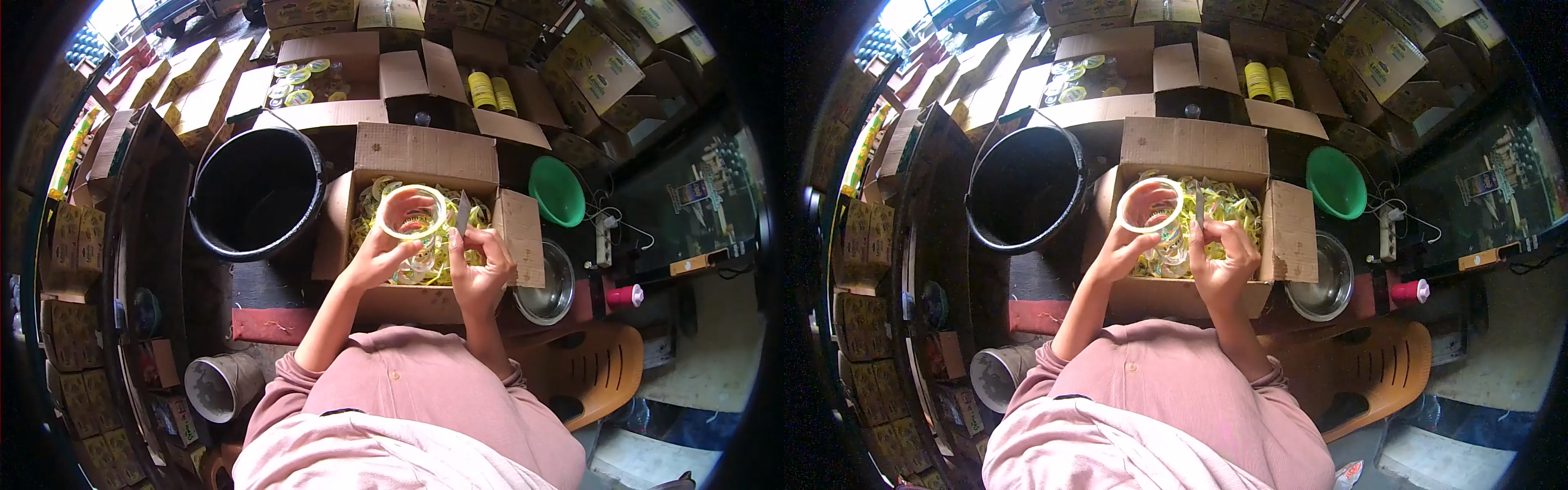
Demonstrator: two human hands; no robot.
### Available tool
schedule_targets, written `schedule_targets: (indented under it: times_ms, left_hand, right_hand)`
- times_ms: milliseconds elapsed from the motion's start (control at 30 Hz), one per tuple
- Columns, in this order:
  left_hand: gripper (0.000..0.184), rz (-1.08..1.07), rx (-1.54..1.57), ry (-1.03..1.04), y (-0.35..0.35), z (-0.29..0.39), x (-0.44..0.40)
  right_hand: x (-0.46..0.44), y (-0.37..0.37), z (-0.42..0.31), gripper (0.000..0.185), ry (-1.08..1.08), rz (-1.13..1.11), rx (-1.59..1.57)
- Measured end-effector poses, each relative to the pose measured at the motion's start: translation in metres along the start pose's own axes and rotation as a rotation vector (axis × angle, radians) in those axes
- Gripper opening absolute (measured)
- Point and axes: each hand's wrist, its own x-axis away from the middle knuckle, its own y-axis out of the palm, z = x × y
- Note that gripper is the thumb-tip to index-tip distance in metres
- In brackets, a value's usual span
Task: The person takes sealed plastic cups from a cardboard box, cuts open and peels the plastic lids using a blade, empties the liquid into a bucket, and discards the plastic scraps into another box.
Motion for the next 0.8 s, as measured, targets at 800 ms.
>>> schedule_targets:
  times_ms: [800]
  left_hand:
    - [0.069, 0.053, -0.262, 0.078, 0.010, 0.000, 0.001]
  right_hand:
    - [0.007, 0.010, -0.008, 0.010, -0.050, 0.069, -0.004]
